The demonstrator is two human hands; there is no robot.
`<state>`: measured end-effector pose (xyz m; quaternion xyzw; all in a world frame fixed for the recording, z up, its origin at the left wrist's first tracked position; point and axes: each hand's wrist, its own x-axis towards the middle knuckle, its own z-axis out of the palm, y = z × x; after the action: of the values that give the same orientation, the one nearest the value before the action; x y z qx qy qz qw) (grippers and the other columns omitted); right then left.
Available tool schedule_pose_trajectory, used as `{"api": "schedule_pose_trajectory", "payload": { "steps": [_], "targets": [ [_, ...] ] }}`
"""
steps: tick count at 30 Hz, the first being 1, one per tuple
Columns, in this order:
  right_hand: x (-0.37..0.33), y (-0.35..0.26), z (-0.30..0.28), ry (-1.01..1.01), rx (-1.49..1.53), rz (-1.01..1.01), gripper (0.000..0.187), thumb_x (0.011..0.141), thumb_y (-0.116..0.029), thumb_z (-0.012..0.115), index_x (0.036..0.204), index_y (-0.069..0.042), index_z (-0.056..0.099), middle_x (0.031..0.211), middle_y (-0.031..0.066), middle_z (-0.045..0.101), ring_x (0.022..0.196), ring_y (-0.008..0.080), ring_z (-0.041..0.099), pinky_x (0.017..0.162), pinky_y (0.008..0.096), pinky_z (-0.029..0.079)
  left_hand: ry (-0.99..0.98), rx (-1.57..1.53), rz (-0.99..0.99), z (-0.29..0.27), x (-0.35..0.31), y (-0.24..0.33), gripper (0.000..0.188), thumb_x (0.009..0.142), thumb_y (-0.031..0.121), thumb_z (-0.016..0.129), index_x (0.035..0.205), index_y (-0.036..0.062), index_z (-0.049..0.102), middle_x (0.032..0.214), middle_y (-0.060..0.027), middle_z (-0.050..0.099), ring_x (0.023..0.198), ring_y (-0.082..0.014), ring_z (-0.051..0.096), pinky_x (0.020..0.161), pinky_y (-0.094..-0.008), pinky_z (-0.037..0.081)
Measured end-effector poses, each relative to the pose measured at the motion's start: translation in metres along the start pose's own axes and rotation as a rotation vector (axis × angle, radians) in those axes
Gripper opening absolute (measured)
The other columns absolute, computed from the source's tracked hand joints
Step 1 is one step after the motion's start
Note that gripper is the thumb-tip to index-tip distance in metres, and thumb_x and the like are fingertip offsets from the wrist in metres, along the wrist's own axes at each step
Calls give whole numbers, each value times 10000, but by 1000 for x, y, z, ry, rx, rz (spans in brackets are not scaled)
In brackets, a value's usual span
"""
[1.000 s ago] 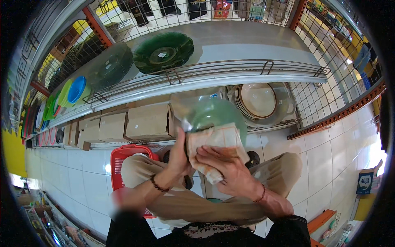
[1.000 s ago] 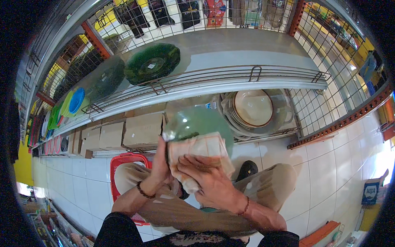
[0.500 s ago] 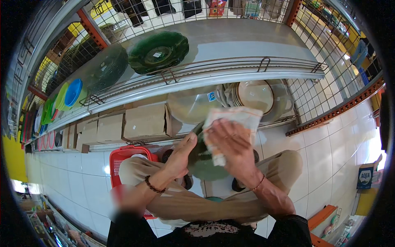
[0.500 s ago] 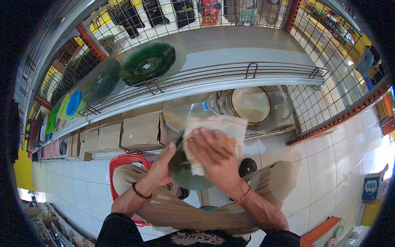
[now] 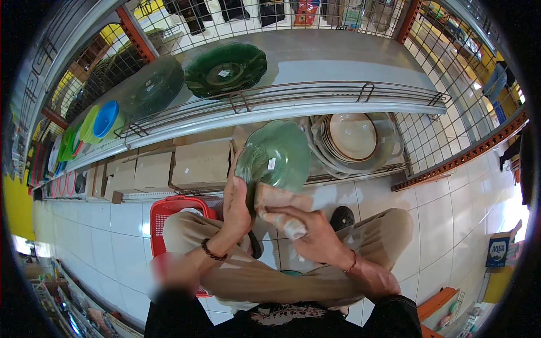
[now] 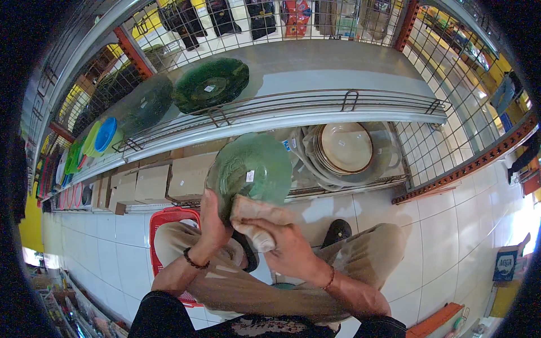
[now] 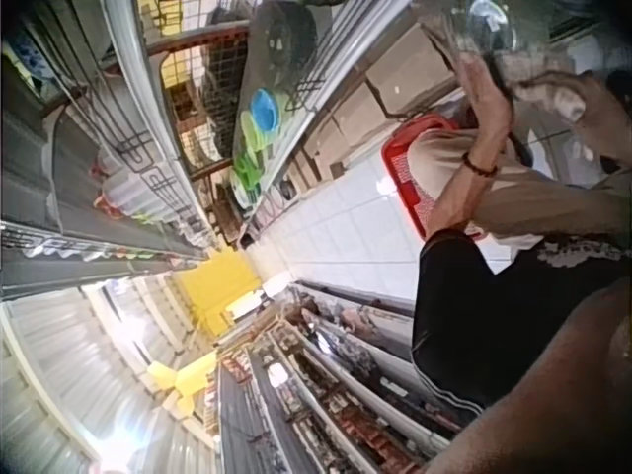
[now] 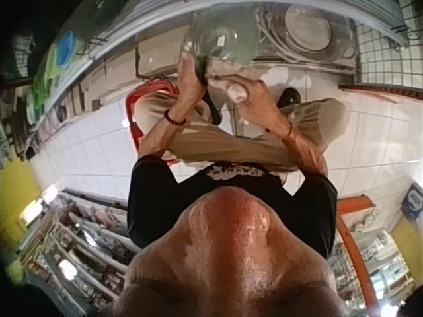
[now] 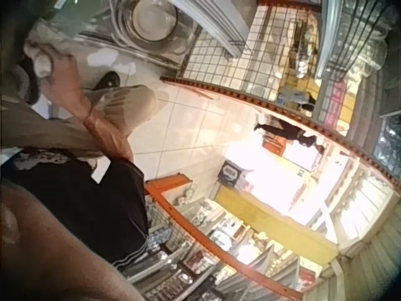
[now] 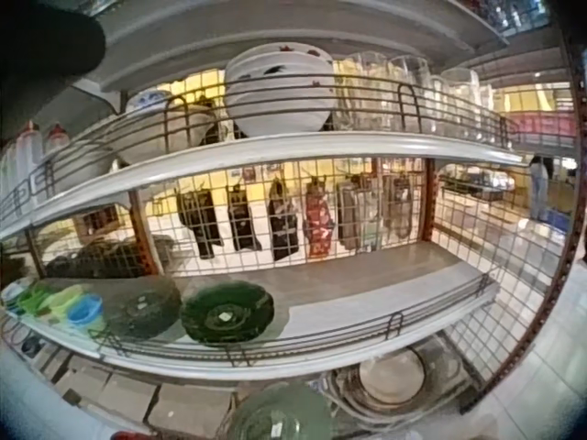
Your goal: The person sits on the floor in a store aisle and wipes several green glass bowls and beige ceramic plates with a checkered cloth. They pick up each item from a wire shelf, wipe it thoroughly, and place it back on the shelf.
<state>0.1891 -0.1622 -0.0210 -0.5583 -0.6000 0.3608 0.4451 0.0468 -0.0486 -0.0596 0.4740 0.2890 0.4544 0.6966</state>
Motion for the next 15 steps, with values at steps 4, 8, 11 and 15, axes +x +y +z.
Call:
{"api": "schedule_pose_trajectory", "payload": {
  "steps": [4,8,11,15],
  "targets": [
    [0,8,-16,369,534,217,261,871,-93,594,1115,0,573,1046,78,645,936,118,582,812,286,487,-51,-91,30,2,5,0,577,983,430,338,1413,53,262,1378,-126,388,1255,-239,412,1037,-394,340],
    [8,-2,-23,679,691,218,286,881,-64,564,1153,24,553,1119,108,620,1008,181,587,852,310,477,-202,-15,122,12,2,1,623,985,404,354,1442,12,192,1432,-135,311,1297,-210,349,1067,-333,283],
    [9,-4,-6,407,359,-43,320,875,-51,549,1186,22,538,1205,133,587,1114,241,561,917,344,450,-257,84,93,26,-7,-3,607,984,404,360,1437,31,208,1426,-130,320,1289,-207,357,1058,-333,300],
    [13,-18,-5,85,156,-202,403,812,-19,567,1214,-13,534,1273,128,551,1217,285,496,1015,387,379,-162,-328,-205,17,-15,-15,567,974,453,352,1364,41,323,1347,-114,415,1232,-221,426,1031,-356,345]
  ]
}}
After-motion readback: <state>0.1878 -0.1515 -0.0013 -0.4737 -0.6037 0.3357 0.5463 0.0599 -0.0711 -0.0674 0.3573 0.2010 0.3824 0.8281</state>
